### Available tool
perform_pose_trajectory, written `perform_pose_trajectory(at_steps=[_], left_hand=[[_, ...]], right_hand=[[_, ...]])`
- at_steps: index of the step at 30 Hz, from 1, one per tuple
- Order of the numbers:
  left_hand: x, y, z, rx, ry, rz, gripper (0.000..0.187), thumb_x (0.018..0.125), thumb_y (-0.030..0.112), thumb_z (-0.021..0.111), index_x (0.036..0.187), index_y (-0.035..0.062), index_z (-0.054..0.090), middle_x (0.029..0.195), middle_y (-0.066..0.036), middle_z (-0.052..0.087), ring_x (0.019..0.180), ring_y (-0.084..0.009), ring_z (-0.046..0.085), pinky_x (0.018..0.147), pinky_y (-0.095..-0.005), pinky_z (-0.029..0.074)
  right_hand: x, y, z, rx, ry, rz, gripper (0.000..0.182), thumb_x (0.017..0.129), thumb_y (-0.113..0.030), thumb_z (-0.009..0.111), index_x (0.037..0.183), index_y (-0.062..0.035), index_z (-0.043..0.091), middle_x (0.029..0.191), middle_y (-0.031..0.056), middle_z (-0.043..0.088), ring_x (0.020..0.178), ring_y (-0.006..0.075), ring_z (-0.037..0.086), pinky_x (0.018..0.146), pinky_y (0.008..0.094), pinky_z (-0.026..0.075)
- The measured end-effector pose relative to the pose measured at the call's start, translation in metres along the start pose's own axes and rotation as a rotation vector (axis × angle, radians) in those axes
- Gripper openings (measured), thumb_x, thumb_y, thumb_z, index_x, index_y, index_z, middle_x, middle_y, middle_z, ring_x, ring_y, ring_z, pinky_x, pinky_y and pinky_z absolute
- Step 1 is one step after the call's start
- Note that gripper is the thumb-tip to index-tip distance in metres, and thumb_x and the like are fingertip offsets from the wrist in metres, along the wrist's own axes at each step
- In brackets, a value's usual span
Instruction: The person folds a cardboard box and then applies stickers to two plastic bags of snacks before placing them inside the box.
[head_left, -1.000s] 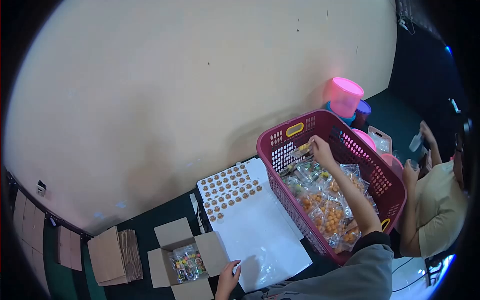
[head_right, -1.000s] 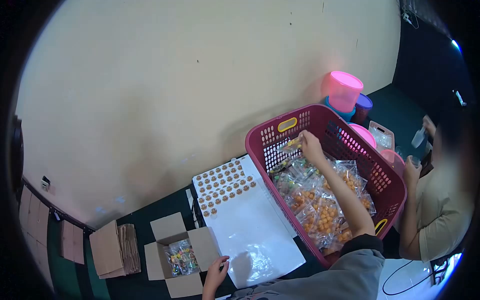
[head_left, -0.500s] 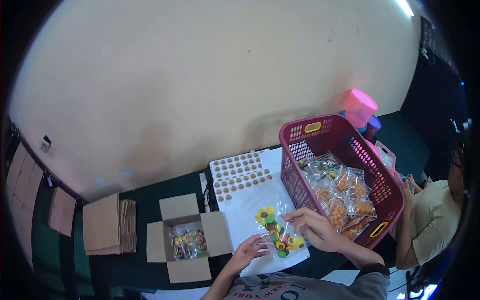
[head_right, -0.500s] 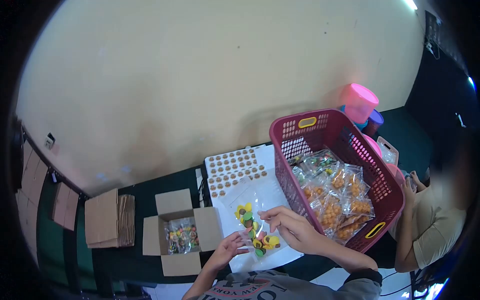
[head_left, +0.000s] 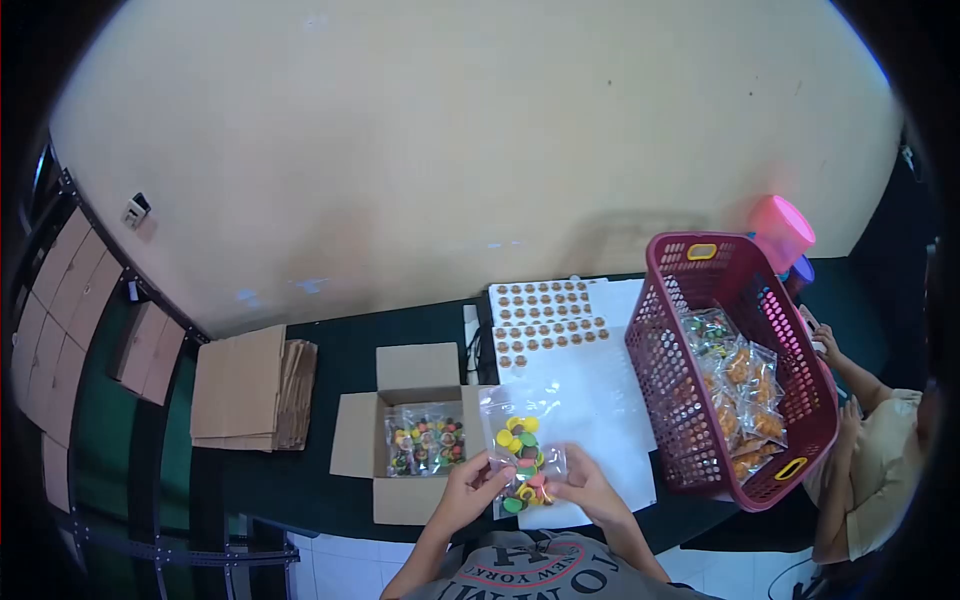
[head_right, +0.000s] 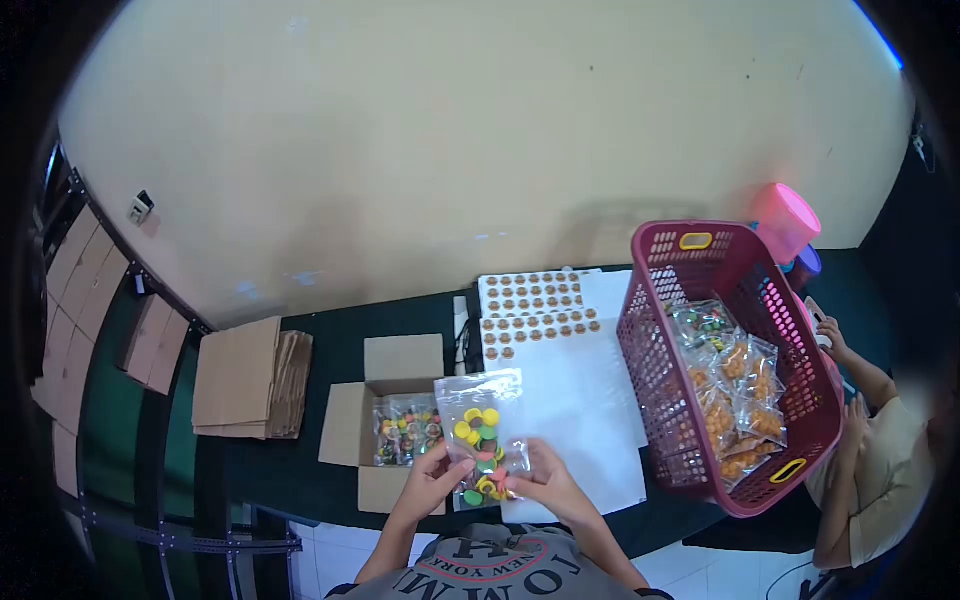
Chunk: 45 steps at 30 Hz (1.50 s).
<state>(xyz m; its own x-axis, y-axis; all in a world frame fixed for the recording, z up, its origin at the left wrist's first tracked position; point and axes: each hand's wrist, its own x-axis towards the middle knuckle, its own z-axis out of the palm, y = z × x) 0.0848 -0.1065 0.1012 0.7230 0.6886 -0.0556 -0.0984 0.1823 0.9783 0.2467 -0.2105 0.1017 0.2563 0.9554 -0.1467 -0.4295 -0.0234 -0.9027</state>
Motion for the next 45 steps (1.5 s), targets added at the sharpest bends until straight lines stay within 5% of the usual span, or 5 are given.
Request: perform_pose_trajectory(at_steps=[11, 17, 27, 32, 45], left_hand=[[-0.032, -0.015, -0.063, 0.019, -0.174, -0.475, 0.023, 0.086, 0.019, 0.054, 0.101, 0.0017, 0.054, 0.081, -0.003, 0.058, 0.071, -0.0091, 0.057, 0.065, -0.0204, 0.046], [-0.051, -0.023, -0.087, 0.000, 0.048, -0.280, 0.030, 0.087, 0.033, 0.051, 0.079, 0.0042, 0.056, 0.058, 0.001, 0.053, 0.050, -0.0024, 0.050, 0.044, -0.0153, 0.037], [-0.070, -0.019, -0.122, -0.099, 0.074, -0.349, 0.033, 0.085, 0.031, 0.055, 0.097, 0.0010, 0.053, 0.059, -0.002, 0.056, 0.044, -0.0042, 0.050, 0.039, -0.0145, 0.034], [-0.071, -0.034, -0.124, -0.288, 0.143, -0.249, 0.059, 0.084, 0.025, 0.057, 0.126, 0.0038, 0.021, 0.063, -0.005, 0.056, 0.048, -0.0070, 0.051, 0.042, -0.0156, 0.038], [-0.074, -0.032, -0.118, -0.366, 0.181, -0.254, 0.053, 0.088, 0.018, 0.050, 0.127, 0.0064, 0.017, 0.063, -0.006, 0.056, 0.050, -0.0081, 0.052, 0.044, -0.0166, 0.040]], right_hand=[[0.016, 0.056, 0.049, 0.144, 0.008, 0.147, 0.019, 0.082, -0.015, 0.058, 0.097, -0.0029, 0.055, 0.089, 0.0047, 0.060, 0.084, 0.0091, 0.055, 0.076, 0.0237, 0.043], [0.017, 0.064, 0.076, -0.021, -0.044, 0.283, 0.022, 0.088, -0.025, 0.051, 0.087, -0.0027, 0.055, 0.082, 0.0052, 0.059, 0.069, 0.0086, 0.056, 0.061, 0.0201, 0.045], [0.028, 0.091, 0.105, -0.155, -0.032, 0.239, 0.030, 0.089, -0.025, 0.046, 0.069, -0.0034, 0.054, 0.058, 0.0001, 0.050, 0.051, 0.0049, 0.044, 0.047, 0.0180, 0.033], [0.029, 0.113, 0.112, 0.065, -0.021, 0.240, 0.030, 0.089, -0.024, 0.046, 0.067, -0.0043, 0.053, 0.056, -0.0007, 0.047, 0.050, 0.0059, 0.043, 0.047, 0.0186, 0.032], [0.026, 0.126, 0.110, 0.492, -0.302, 0.346, 0.025, 0.088, -0.022, 0.043, 0.072, -0.0052, 0.053, 0.063, 0.0016, 0.048, 0.055, 0.0112, 0.043, 0.058, 0.0227, 0.037]])
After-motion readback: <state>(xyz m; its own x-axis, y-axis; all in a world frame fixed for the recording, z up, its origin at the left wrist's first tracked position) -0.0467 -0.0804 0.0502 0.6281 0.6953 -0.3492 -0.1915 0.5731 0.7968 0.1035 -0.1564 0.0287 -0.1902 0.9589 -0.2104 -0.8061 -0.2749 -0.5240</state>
